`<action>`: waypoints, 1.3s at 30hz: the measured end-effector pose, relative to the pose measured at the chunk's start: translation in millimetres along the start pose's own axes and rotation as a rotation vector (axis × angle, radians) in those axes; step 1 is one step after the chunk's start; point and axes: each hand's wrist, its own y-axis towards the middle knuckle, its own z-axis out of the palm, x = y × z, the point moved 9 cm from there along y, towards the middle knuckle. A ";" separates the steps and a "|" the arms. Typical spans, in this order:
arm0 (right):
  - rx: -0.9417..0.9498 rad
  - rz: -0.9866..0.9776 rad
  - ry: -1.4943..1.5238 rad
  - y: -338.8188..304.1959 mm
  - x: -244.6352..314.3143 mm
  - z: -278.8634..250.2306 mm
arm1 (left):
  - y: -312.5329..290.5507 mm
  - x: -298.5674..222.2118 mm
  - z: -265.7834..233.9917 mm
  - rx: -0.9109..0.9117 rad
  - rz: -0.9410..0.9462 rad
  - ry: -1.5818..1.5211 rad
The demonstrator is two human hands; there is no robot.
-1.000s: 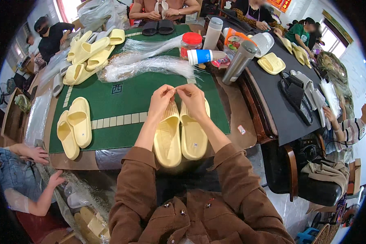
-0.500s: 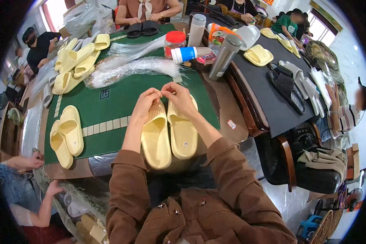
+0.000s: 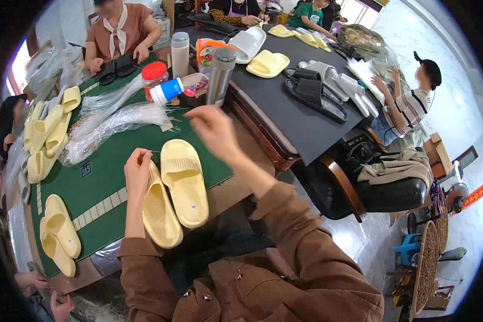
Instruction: The person assembles slipper pairs by threading elastic bands through pre-drilled holes in the footbeds. They handle yellow, black, and white slipper pairs, pulling the elastic through each hole and arranging the finished pairs on the table.
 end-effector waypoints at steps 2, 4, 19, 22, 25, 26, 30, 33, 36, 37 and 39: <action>-0.251 -0.049 -0.197 0.0 4.4 -80.8 | -4.0 -4.1 -5.4 -0.024 0.030 0.022; -0.404 -0.033 -0.290 1.1 -20.2 -161.9 | -8.6 -14.8 -11.6 -0.037 0.062 0.055; -0.131 0.362 -0.656 -17.8 -119.3 -291.7 | -80.2 -78.4 27.3 0.130 0.463 0.770; -0.048 0.372 -0.543 -36.8 -73.2 -251.9 | -78.4 -73.5 28.8 0.146 0.475 0.776; 0.025 0.368 -0.487 -47.6 -49.1 -229.4 | -77.5 -69.9 28.3 0.134 0.472 0.787; 0.008 0.364 -0.477 -48.3 -52.0 -229.1 | -77.6 -68.9 27.3 0.129 0.471 0.793; -0.061 0.317 -0.400 -38.4 -68.7 -252.5 | -80.5 -70.9 28.3 0.076 0.512 0.790; -0.325 0.372 -0.163 -35.0 -91.1 -288.5 | -80.9 -67.1 25.4 0.082 0.496 0.792; -0.512 0.249 -0.644 -31.3 -119.8 -341.3 | -81.9 -69.2 22.7 0.075 0.500 0.800; -0.423 0.155 -0.736 -22.4 -129.3 -343.9 | -82.2 -70.3 23.4 0.062 0.514 0.803; -0.242 -0.031 -0.916 -9.7 -147.0 -345.7 | -81.8 -72.4 28.4 0.048 0.539 0.788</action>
